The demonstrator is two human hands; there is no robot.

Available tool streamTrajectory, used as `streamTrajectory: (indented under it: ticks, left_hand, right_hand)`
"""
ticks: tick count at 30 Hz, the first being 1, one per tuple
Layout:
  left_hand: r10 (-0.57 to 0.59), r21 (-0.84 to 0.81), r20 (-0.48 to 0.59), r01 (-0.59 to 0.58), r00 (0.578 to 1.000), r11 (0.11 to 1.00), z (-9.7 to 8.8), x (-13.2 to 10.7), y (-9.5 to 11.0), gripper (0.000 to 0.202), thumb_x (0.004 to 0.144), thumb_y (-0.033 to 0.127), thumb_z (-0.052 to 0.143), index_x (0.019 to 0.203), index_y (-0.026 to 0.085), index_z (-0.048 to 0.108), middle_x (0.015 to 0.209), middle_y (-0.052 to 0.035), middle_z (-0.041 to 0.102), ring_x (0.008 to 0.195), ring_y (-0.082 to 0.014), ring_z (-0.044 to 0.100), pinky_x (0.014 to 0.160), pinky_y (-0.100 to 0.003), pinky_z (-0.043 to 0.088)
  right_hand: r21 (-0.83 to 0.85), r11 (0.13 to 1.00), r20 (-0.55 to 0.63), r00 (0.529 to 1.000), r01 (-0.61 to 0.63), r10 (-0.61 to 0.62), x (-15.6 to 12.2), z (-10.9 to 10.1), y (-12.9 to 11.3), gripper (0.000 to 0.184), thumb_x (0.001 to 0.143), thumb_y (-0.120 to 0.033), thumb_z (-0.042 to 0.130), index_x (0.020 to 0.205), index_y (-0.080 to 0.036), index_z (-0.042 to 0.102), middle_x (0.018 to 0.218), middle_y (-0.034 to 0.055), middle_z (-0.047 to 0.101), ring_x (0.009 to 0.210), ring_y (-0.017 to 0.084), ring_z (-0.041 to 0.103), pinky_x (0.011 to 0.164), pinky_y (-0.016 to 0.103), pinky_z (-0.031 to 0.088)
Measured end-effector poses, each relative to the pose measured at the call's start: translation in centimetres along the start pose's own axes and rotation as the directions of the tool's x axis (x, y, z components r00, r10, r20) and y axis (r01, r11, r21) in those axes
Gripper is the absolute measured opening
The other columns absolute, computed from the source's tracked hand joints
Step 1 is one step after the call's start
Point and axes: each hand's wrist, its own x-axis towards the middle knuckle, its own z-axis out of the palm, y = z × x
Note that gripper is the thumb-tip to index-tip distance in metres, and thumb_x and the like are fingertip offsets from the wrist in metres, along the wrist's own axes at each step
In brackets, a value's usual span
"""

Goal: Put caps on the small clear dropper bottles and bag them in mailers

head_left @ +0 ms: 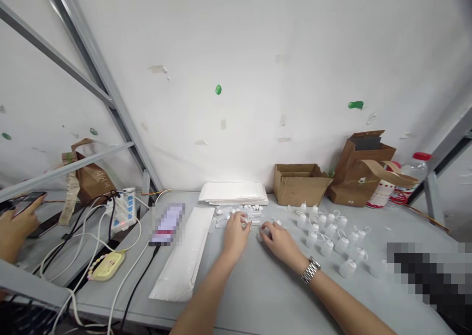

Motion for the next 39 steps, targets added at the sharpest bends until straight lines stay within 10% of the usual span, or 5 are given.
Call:
streamTrajectory:
  ticks: [7,21,31,35,39]
  left_hand:
    - [0.150,0.419,0.294,-0.268,0.944,0.868,0.6,-0.6,-1.0,0.023,0.074,0.009,0.051,0.091,0.020,0.063,0.093,-0.0071,0.055,0.098,-0.0213,0.051,0.085,-0.031,0.039]
    - [0.127,0.340,0.214,-0.196,0.968,0.920,0.6,-0.1,-1.5,0.005,0.073,0.015,0.056,0.077,0.018,0.054,0.084,-0.0036,0.053,0.082,-0.0184,0.053,0.077,-0.032,0.041]
    - [0.157,0.264,0.165,-0.196,0.974,0.944,0.8,0.3,-1.6,0.031,0.072,0.001,0.050,0.097,0.017,0.058,0.086,-0.0034,0.056,0.083,-0.0148,0.056,0.081,-0.030,0.044]
    - [0.215,0.153,0.079,-0.225,0.973,0.962,0.4,0.3,-1.2,0.020,0.076,0.009,0.049,0.083,0.018,0.066,0.084,-0.0037,0.054,0.082,-0.0160,0.057,0.080,-0.031,0.046]
    - [0.130,-0.094,-0.007,-0.130,0.991,0.987,0.0,0.3,-0.2,0.013,0.074,0.019,0.056,0.075,0.019,0.069,0.078,-0.0036,0.057,0.072,-0.0161,0.060,0.070,-0.031,0.049]
  right_hand:
    - [0.155,0.987,0.017,0.999,0.046,-0.049,-1.7,0.2,-0.3,0.020,0.083,-0.035,0.047,0.091,-0.022,0.058,0.084,0.0047,0.059,0.073,0.019,0.057,0.070,0.029,0.038]
    - [0.363,0.931,-0.125,0.992,0.026,0.021,-1.1,1.2,0.7,0.015,0.076,-0.021,0.047,0.091,-0.022,0.050,0.081,0.0006,0.049,0.064,0.014,0.052,0.065,0.028,0.043]
    - [0.548,0.833,-0.157,0.987,0.073,0.017,-0.7,1.4,1.0,0.018,0.080,-0.025,0.045,0.097,-0.023,0.049,0.089,0.0013,0.052,0.062,0.013,0.054,0.067,0.030,0.046]
    - [0.646,0.761,-0.146,0.988,0.057,0.050,-0.9,1.1,0.5,0.049,0.080,-0.027,0.046,0.127,-0.022,0.033,0.091,0.0026,0.053,0.062,0.013,0.055,0.065,0.030,0.047]
    - [0.660,0.749,-0.211,0.972,0.063,0.103,-0.9,0.7,0.0,0.036,0.078,-0.035,0.049,0.110,-0.016,0.050,0.083,0.0046,0.057,0.069,0.017,0.054,0.068,0.032,0.046]
